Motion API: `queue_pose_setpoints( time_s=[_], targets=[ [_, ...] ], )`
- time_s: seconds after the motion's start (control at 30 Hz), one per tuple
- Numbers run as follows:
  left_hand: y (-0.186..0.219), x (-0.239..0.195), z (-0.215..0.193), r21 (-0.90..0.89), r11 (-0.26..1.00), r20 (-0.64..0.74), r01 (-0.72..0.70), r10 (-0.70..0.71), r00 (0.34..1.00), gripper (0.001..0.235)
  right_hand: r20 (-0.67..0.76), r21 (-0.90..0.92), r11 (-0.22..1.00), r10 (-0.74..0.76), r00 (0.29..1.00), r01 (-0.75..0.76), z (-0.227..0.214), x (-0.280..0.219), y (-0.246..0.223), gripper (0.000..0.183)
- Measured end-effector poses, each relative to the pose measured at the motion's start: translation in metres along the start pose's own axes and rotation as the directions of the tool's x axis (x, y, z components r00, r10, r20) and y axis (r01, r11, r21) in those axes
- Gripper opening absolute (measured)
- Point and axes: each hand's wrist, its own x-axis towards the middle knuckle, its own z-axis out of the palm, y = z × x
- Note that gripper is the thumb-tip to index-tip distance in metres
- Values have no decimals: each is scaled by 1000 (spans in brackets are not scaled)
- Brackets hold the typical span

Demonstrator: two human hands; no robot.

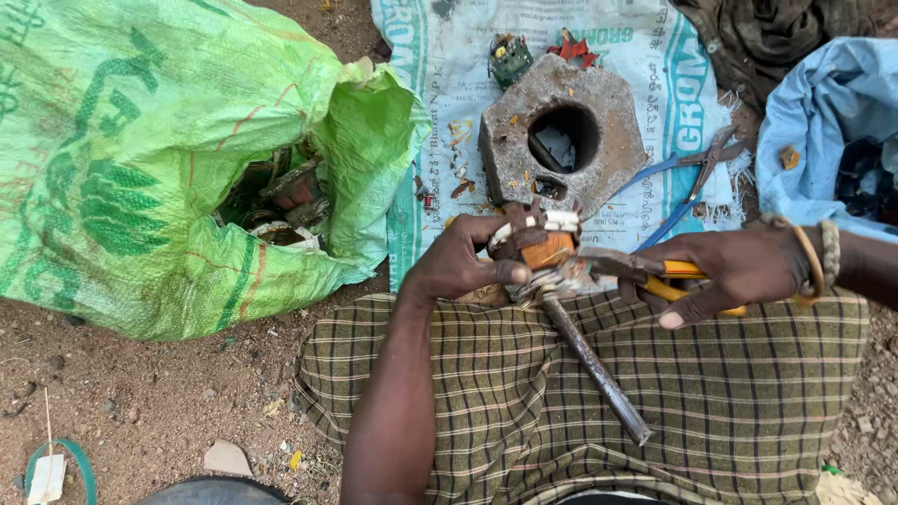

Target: The person dismantles a small electrical component, likely a motor, using pliers and a hammer. They repeatedly strike the component on a metal block to break it apart and remove copper windings and plastic parts.

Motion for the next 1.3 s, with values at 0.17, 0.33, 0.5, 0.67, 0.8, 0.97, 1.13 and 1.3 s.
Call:
queue_pose_setpoints(
  time_s=[0.17, 0.33, 0.5, 0.67, 0.8, 0.97, 1.13, 1.3],
  targets=[
    [-1, 1, 1, -103, 993, 0, -51, 51, 999, 54, -9, 234, 952, -200, 980, 196, 11, 2, 1, 54],
    [-5, -3, 0, -99, 993, 17, -66, 69, 997, 38, 142, 251, 931, -305, 942, 264, 13, 8, 12, 51],
    [-5, 2, 2, -78, 982, -91, -169, 162, 983, 39, 88, 80, 997, -31, 996, 24, 24, 10, 23, 55],
    [-8, 4, 5, -34, 979, -180, -203, 194, 964, 43, -225, -187, 974, 83, 971, -127, 41, 8, 15, 81],
    [-10, 9, 8, 68, 988, -122, -139, 146, 982, 44, -95, -240, 965, 82, 992, -103, 39, 7, -5, 80],
    [7, 7, 6, 33, 994, -281, -104, 109, 954, 54, -400, -250, 968, -86, 912, -19, 45, 19, -32, 56],
    [10, 3, 3, 107, 994, -350, -32, 67, 934, 55, -569, -413, 903, -158, 807, -115, 45, 40, -17, 25],
    [-8, 11, 14, 116, 992, -475, -49, 99, 875, 55, -659, -708, 688, -559, 504, -163, 23, 41, 6, 37]
  ],
)
